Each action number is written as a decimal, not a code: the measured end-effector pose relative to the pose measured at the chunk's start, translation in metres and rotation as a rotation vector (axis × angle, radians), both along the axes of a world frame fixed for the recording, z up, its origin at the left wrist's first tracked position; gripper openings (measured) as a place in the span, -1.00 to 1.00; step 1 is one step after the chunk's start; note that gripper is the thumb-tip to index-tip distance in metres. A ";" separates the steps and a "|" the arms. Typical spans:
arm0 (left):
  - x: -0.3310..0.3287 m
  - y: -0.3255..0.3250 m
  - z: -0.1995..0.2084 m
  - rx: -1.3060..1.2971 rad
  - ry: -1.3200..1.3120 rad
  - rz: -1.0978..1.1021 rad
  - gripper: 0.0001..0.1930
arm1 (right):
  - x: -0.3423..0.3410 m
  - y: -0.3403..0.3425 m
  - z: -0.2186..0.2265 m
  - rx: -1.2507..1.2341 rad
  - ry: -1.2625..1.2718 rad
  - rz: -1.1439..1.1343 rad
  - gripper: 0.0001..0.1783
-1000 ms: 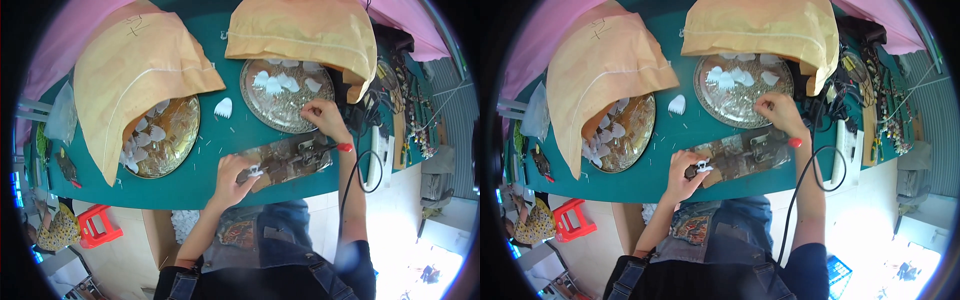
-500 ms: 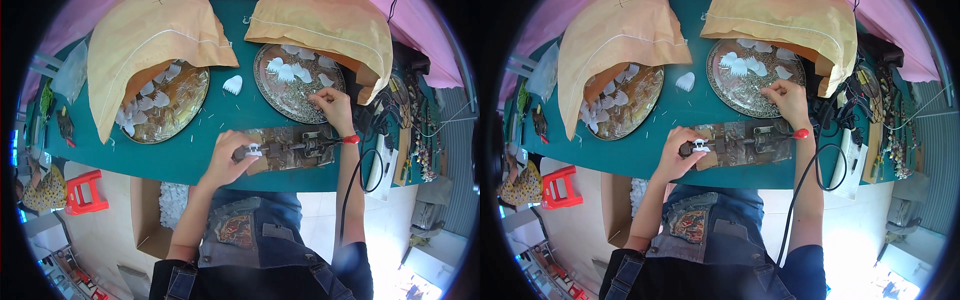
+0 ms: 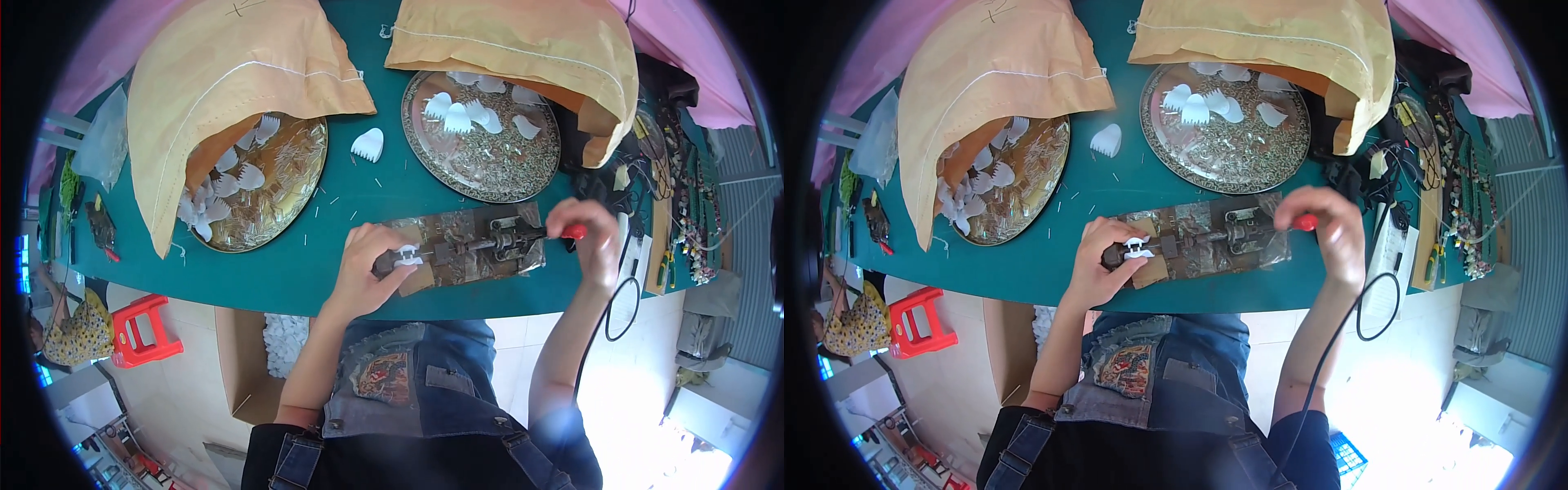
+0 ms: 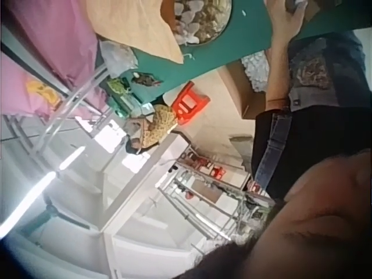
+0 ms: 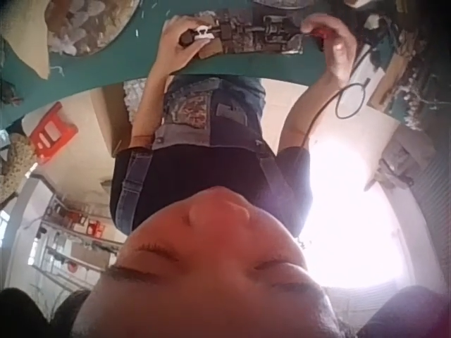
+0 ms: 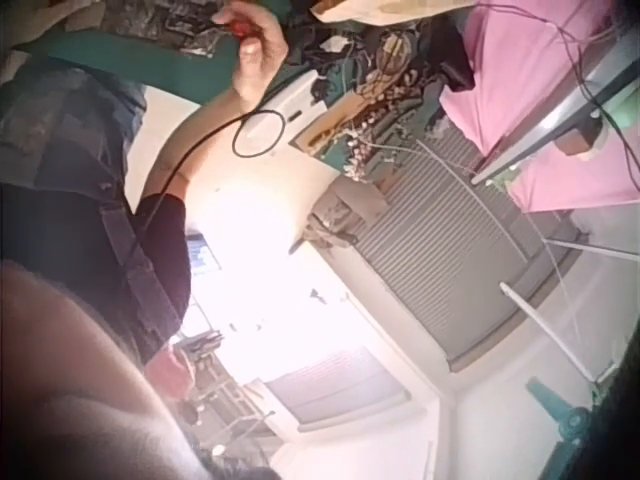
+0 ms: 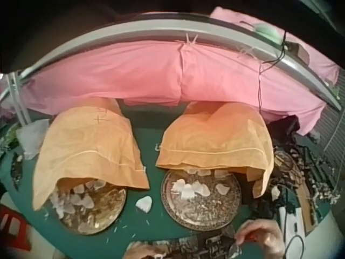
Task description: The person picks up a white plastic piece and a metal pin, positions them into a manual press, and joins them together. This process is repeated for several components, which are then placed into a cardboard box.
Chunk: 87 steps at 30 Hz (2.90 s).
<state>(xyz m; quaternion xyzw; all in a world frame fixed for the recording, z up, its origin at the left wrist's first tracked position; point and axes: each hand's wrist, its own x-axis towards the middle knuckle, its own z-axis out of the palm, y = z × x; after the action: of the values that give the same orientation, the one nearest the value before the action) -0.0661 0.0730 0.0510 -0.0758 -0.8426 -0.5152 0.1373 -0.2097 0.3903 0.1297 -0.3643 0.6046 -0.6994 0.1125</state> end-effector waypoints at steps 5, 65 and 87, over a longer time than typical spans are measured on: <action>0.001 -0.003 0.002 0.022 0.000 -0.006 -0.71 | 0.016 0.016 -0.007 0.148 -0.087 -0.484 -0.68; 0.001 -0.002 0.003 -0.030 -0.008 0.003 -0.71 | -0.082 -0.044 -0.023 0.456 -0.444 -0.305 -0.86; 0.001 -0.004 -0.001 0.021 -0.004 0.007 -0.71 | 0.069 -0.143 -0.004 0.717 0.359 -0.195 -0.91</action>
<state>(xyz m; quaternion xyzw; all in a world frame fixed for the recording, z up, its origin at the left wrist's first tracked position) -0.0654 0.0693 0.0505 -0.0707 -0.8377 -0.5235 0.1383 -0.1409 0.2472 0.1261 -0.3594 0.8516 -0.3770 0.0583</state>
